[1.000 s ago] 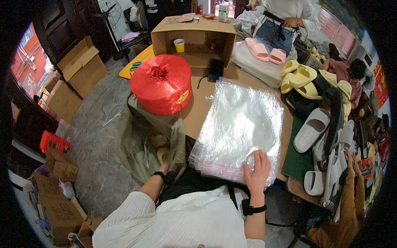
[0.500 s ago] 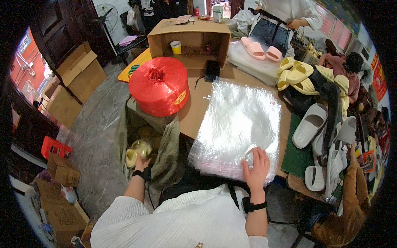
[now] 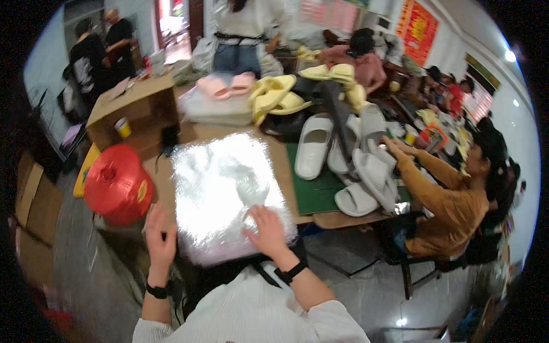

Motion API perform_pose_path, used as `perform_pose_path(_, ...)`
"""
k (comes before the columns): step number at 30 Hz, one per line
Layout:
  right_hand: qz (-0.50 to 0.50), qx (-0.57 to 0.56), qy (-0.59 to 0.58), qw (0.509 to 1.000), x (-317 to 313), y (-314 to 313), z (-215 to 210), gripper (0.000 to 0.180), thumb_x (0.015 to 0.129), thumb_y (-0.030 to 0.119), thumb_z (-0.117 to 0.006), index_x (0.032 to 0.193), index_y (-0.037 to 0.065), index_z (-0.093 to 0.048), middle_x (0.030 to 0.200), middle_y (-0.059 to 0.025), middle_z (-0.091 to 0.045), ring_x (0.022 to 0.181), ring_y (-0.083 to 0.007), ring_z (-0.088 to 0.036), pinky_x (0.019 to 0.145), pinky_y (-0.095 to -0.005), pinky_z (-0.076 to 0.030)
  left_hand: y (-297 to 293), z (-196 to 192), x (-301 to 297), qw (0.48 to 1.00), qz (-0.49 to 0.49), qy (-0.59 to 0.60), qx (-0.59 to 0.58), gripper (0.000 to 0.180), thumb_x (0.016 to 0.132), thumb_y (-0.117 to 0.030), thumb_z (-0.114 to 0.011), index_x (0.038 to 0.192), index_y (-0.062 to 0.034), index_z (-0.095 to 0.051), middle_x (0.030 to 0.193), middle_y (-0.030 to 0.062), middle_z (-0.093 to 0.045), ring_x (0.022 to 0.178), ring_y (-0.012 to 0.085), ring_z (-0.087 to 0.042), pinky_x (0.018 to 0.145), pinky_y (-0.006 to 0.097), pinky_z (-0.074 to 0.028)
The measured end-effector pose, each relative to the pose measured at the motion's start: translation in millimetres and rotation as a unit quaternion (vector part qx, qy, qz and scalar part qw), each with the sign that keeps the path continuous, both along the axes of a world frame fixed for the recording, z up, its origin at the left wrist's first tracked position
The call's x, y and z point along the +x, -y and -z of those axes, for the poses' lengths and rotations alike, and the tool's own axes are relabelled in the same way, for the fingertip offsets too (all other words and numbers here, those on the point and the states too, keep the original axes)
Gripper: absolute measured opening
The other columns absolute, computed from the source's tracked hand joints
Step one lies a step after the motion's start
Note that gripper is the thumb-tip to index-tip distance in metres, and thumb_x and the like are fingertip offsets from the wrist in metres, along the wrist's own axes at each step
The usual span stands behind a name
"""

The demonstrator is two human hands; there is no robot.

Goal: The recorder is seen checking and putting various pairs of sandals into plastic bags for packaging in a shoe factory.

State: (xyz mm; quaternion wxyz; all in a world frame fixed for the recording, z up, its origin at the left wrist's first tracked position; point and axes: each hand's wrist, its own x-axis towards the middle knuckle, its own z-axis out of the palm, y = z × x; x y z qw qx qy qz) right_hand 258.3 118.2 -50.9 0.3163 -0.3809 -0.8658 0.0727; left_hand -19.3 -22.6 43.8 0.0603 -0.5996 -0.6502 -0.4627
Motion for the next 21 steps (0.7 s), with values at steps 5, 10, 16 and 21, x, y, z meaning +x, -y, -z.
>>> perform_pose_path(5, 0.008, -0.005, 0.016, 1.000, 10, 6, -4, 0.059, 0.090, 0.042, -0.064, 0.137, 0.009, -0.051, 0.144, -0.0149, -0.049, 0.132, -0.0383, -0.045, 0.109, -0.0488, -0.036, -71, 18, 65, 0.961, 0.222, -0.083, -0.143, 0.050, 0.091, -0.024, -0.065, 0.136, -0.0069, -0.056, 0.154, 0.0212, -0.037, 0.142, 0.0441, -0.032, 0.116, 0.053, -0.028)
perform_pose_path(10, -0.077, -0.065, -0.172, 0.980, 55, -6, -24, 0.055, 0.084, 0.025, -0.076, 0.133, 0.009, -0.058, 0.140, -0.0142, -0.054, 0.130, -0.0343, -0.048, 0.109, -0.0455, -0.038, -99, 80, 70, 0.950, 0.183, -0.153, -0.200, 0.056, 0.091, -0.041, -0.062, 0.141, -0.0150, -0.054, 0.154, 0.0196, -0.038, 0.142, 0.0456, -0.031, 0.116, 0.059, -0.022)
perform_pose_path(16, 0.338, 0.195, -0.263, 0.883, 186, -73, -93, 0.049, 0.082, 0.013, -0.073, 0.125, -0.001, -0.055, 0.122, -0.0201, -0.058, 0.116, -0.0398, -0.054, 0.100, -0.0474, -0.042, -96, 84, 67, 0.958, 0.175, -0.135, -0.183, 0.056, 0.091, -0.044, -0.060, 0.141, -0.0171, -0.054, 0.153, 0.0196, -0.040, 0.142, 0.0455, -0.032, 0.117, 0.058, -0.019)
perform_pose_path(21, 0.504, 0.075, -0.221, 0.831, 301, -133, -89, 0.043, 0.083, 0.018, -0.074, 0.117, -0.006, -0.062, 0.099, -0.0185, -0.066, 0.097, -0.0334, -0.063, 0.086, -0.0423, -0.049, -103, 88, 69, 0.958, 0.169, -0.149, -0.178, 0.056, 0.092, -0.047, -0.058, 0.140, -0.0179, -0.054, 0.154, 0.0183, -0.040, 0.141, 0.0444, -0.033, 0.117, 0.058, -0.020)
